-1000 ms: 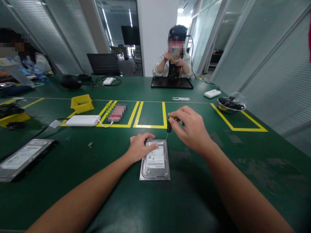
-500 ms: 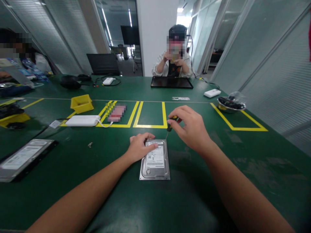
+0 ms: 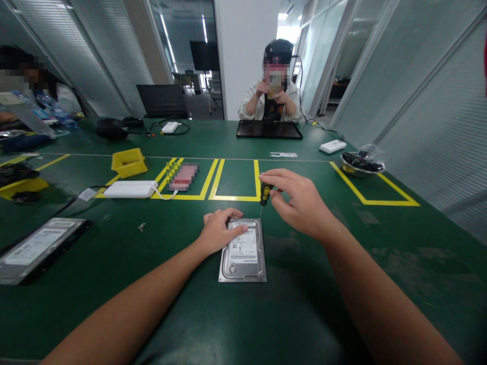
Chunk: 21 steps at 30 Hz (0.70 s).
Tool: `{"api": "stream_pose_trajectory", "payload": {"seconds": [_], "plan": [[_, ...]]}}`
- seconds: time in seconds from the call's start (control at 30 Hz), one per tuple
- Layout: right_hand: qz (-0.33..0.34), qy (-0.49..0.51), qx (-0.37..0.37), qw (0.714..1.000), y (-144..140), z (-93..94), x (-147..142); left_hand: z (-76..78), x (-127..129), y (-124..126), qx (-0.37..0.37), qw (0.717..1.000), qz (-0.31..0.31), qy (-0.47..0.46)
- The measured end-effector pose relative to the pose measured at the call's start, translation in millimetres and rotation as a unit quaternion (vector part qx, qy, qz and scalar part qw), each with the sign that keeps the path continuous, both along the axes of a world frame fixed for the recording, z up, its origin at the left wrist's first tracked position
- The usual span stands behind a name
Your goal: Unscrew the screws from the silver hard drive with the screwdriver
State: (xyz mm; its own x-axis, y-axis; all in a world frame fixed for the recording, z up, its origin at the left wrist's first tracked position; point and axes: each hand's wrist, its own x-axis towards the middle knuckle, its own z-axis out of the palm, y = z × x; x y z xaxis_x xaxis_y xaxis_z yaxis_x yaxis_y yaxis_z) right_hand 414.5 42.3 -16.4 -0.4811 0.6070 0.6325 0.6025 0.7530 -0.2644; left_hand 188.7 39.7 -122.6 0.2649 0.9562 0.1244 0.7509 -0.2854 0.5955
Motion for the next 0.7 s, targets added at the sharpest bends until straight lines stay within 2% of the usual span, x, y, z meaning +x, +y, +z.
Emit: {"api": "stream_pose_trajectory", "payload": {"seconds": [0.4,0.7], "plan": [[-0.057,-0.004,0.016,0.998,3.8,-4.1,-2.0,-3.4,-1.1,1.1,0.009,1.000,0.000,-0.001],[-0.055,-0.004,0.015,0.998,3.7,-3.9,-0.8,-1.8,-0.1,0.3,0.004,1.000,0.005,0.002]]}}
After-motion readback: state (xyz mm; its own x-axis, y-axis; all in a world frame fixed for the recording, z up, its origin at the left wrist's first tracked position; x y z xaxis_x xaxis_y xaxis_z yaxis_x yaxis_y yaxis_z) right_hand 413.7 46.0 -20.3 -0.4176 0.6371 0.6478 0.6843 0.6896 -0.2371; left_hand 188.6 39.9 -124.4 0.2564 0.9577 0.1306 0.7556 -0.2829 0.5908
